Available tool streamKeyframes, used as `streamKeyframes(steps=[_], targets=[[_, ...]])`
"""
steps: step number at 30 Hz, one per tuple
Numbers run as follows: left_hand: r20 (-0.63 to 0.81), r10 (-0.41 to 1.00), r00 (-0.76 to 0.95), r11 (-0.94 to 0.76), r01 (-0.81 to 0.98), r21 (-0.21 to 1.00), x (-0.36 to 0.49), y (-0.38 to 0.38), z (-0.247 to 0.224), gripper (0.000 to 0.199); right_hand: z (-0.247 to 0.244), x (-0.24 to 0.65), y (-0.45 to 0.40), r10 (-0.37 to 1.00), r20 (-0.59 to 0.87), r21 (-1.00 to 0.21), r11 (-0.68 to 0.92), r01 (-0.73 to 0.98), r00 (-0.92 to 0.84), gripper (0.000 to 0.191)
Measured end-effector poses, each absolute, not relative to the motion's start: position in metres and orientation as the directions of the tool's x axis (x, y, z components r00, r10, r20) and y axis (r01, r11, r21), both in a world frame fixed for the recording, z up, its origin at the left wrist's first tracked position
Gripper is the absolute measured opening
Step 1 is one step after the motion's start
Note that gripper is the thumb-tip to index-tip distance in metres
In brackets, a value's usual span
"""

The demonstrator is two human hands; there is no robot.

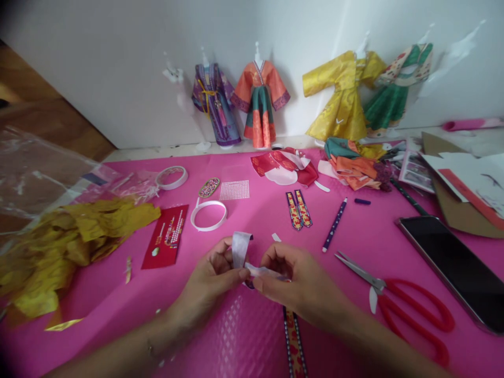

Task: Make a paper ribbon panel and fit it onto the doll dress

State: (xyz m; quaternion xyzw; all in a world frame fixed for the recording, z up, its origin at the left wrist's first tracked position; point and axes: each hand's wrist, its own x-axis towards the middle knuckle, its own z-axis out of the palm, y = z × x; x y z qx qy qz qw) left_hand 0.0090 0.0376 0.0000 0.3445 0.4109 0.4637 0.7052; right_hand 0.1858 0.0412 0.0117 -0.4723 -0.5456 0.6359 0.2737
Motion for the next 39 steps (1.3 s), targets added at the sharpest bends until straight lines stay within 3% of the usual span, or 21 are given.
streamKeyframes(steps=[6,15,29,39], targets=[[-0.252,0.940,0.232,0.328,-0.397,0.857,0.008,0.038,-0.004,0.038,0.011,0.190,0.042,0.902,-0.288,-0.935,-0.194,0.296,-0.321,0.025],[-0.270,0.923,0.273,0.370,-0.440,0.818,0.007,0.035,-0.006,0.027,0.010,0.193,0.046,0.899,-0.267,-0.954,-0.195,0.229,-0.347,0.027],[-0.217,0.921,0.324,0.333,-0.360,0.871,0.006,0.034,0.001,0.021,0.012,0.190,0.047,0.907,-0.288,-0.933,-0.194,0.302,-0.308,0.027],[-0.259,0.900,0.351,0.399,-0.420,0.815,0.007,0.034,-0.002,0.035,0.006,0.199,0.054,0.899,-0.314,-0.948,-0.279,0.154,-0.304,0.034]])
